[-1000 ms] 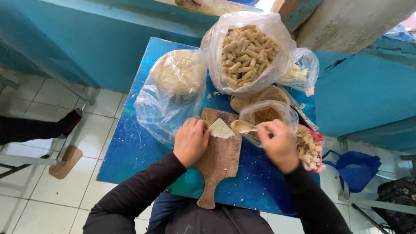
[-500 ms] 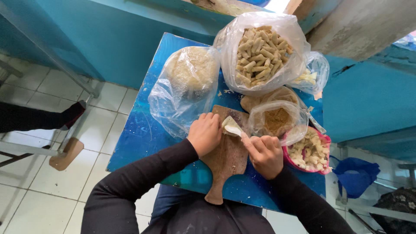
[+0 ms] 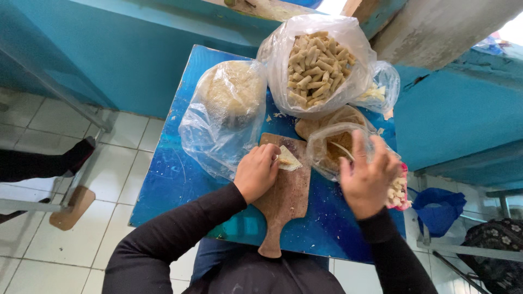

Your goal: The person spoons brown filling from a plastic bag onto flattened dough pieces on a wooden board, folds the dough over the filling, and places the folded pastries into a pink bowl. They then take a dough ball, wrap it in plastic, and press it into a flat disc on the board.

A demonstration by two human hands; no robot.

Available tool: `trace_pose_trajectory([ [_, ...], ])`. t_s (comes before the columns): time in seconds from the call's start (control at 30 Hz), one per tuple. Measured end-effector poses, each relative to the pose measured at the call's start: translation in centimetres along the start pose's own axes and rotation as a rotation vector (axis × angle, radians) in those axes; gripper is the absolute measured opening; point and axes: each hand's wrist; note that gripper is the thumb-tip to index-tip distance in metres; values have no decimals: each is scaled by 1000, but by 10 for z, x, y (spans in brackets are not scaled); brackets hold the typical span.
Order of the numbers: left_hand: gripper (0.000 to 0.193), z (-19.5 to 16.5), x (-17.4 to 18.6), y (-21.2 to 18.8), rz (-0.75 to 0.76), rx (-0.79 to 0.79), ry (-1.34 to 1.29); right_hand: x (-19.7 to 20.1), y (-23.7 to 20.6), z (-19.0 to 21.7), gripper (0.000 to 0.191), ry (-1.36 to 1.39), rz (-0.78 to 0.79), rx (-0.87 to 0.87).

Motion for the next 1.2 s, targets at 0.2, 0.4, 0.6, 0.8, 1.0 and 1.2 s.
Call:
trace_pose_trajectory([
  [0.2, 19, 2, -7, -2, -1, -11, -38, -43, -12, 38, 14, 668, 433, -64],
  [0.4, 26, 8, -6, -4, -2, -42, -37, -83, -14, 45, 10, 605, 509, -79],
  [0.6, 29, 15, -6, -4, 47, -34, -71, -98, -22, 47, 10, 663, 387, -23],
  [0.8, 26, 17, -8, -9, 10, -63, -39, -93, -25, 56, 30, 930, 516, -272],
  [1.0, 28, 17, -6, -11, 11, -129, 22, -86, -24, 66, 39, 1101, 429, -333],
  [1.2, 14, 20, -9, -12, 58, -186, 136, -79, -26, 66, 35, 1054, 424, -264],
])
Point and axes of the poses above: each hand's wrist, its own y-axis towards the middle knuckle, its own x-axis out of the back of the hand, z = x × y, and after that the axes turned 4 degrees about z, right-handed
